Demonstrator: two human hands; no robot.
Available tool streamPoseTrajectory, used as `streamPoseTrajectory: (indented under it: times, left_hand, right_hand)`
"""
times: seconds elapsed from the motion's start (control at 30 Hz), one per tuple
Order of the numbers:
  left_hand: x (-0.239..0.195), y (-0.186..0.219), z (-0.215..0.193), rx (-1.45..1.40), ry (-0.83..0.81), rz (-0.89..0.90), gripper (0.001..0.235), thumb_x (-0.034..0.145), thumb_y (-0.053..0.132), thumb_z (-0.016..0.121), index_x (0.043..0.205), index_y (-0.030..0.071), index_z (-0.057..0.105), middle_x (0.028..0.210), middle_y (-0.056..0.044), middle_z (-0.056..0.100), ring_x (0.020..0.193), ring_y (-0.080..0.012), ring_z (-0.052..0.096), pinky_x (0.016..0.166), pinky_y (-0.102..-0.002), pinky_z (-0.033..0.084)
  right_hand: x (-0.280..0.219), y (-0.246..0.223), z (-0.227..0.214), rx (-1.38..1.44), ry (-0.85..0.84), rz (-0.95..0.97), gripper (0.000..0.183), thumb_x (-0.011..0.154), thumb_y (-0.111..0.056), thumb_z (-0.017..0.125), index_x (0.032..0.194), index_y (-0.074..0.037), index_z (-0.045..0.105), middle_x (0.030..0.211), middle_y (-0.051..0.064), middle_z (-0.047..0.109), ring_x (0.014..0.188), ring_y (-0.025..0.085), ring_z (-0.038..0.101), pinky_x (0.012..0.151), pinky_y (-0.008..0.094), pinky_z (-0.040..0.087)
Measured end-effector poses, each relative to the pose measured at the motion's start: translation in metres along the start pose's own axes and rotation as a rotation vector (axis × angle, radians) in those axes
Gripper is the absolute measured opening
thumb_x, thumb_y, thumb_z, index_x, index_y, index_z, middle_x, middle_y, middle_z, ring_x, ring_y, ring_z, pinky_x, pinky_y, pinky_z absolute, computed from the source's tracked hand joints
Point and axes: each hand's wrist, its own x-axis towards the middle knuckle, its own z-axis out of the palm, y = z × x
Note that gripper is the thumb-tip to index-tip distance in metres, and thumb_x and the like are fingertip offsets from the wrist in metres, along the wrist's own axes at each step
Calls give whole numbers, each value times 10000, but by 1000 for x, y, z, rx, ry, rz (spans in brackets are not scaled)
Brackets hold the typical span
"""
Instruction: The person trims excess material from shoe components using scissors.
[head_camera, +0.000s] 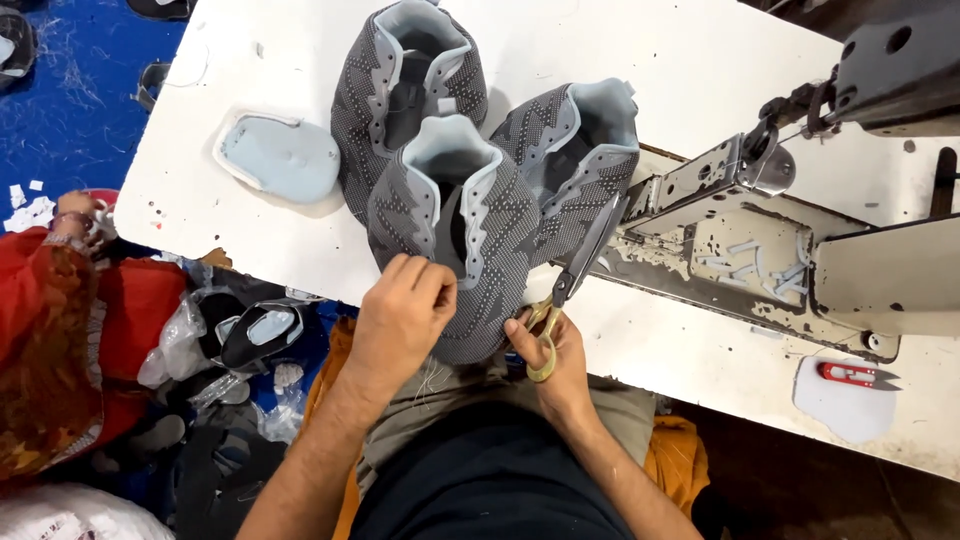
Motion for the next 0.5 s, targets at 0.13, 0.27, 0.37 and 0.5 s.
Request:
streamPoseTrajectory:
  times: [0.13, 0.27, 0.37, 0.5]
  left_hand:
    - [-6, -3, 8, -29, 134, -169, 182, 767, -30, 763, 866, 26, 621, 830, -91, 599, 791, -285, 602, 695, -387, 525]
    - [-7, -14, -10, 6, 221, -261, 154, 807, -30, 769, 905, 17, 659, 880, -101, 639, 824, -287, 626, 724, -400, 527]
    - [-4, -5, -23, -59, 174, -164, 147, 844, -4, 765, 975, 4, 699, 947, -104, 669, 868, -279, 641, 760, -385, 540]
    - [-5, 0, -16, -63, 92, -26, 189, 849, 32, 767, 1027, -9, 718, 970, -108, 667, 890, -284, 637, 766, -376, 543]
  right_hand:
    - [2, 10, -4, -67, -13, -12, 203, 889, -123, 794, 891, -54, 603, 777, -27, 569, 705, 55, 498, 635, 234, 414]
    - [3, 12, -6, -85, -9, -23, 207, 890, -117, 793, 891, -46, 599, 777, -18, 576, 704, 62, 510, 637, 238, 425]
    - [3, 2, -2, -43, -27, -4, 182, 887, -123, 775, 917, -47, 613, 795, -12, 607, 722, 73, 551, 669, 238, 466]
    - [5, 12, -7, -36, -7, -14, 185, 903, -119, 770, 920, -29, 609, 800, -1, 606, 725, 83, 550, 669, 251, 466]
